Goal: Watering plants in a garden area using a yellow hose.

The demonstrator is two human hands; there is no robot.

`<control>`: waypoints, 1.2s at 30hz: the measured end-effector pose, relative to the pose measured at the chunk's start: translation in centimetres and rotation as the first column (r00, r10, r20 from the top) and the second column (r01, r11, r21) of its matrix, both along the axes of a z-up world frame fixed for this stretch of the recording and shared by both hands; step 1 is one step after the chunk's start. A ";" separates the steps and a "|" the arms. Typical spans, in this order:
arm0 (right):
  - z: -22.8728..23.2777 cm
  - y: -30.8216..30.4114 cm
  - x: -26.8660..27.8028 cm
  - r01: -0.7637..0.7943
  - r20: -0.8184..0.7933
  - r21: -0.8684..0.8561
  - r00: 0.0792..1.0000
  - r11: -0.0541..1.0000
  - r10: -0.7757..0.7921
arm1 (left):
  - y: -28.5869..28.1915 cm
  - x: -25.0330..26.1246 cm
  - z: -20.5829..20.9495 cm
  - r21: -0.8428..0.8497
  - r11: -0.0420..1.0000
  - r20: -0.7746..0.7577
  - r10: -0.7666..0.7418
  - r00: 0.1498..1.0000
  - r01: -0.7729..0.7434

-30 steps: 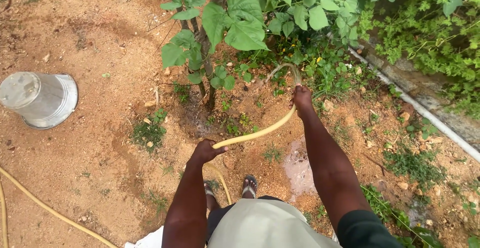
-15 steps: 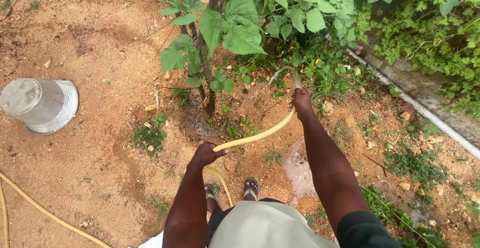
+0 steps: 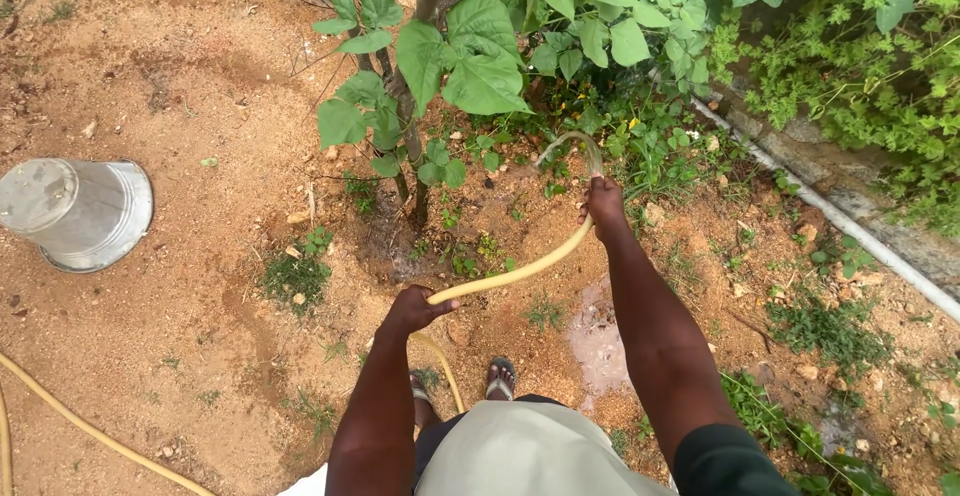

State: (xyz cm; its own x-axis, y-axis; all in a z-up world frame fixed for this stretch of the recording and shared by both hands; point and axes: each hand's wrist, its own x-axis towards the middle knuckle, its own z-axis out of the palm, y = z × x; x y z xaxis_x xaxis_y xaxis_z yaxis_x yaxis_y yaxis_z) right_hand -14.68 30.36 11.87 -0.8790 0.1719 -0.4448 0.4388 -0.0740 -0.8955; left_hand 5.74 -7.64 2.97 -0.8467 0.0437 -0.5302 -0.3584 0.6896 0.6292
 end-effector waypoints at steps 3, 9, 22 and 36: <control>-0.3 0.1 -0.2 -0.007 -0.004 0.001 1.000 1.000 0.007 | 0.0 -0.1 -0.1 0.005 1.000 0.003 0.002 1.000 -0.002; -0.8 -0.3 -0.5 -0.011 -0.015 0.011 1.000 1.000 0.011 | -0.3 0.1 0.4 0.024 1.000 -0.023 0.002 1.000 -0.001; -0.9 -1.3 -0.3 -0.040 -0.007 0.031 0.999 0.999 0.041 | -1.1 0.2 -0.1 -0.023 1.000 0.005 -0.001 1.000 0.001; -0.9 -1.8 -0.1 -0.038 0.006 0.049 0.999 0.998 0.038 | -1.8 0.2 0.0 -0.016 1.000 0.000 0.004 1.000 -0.004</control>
State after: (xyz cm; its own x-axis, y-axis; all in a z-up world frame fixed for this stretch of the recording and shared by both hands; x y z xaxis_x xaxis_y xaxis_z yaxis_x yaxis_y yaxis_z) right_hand -14.82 28.55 11.00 -0.8828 0.1603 -0.4415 0.4453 -0.0135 -0.8953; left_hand 5.90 -9.44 3.00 -0.8469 0.0318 -0.5307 -0.3613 0.6980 0.6183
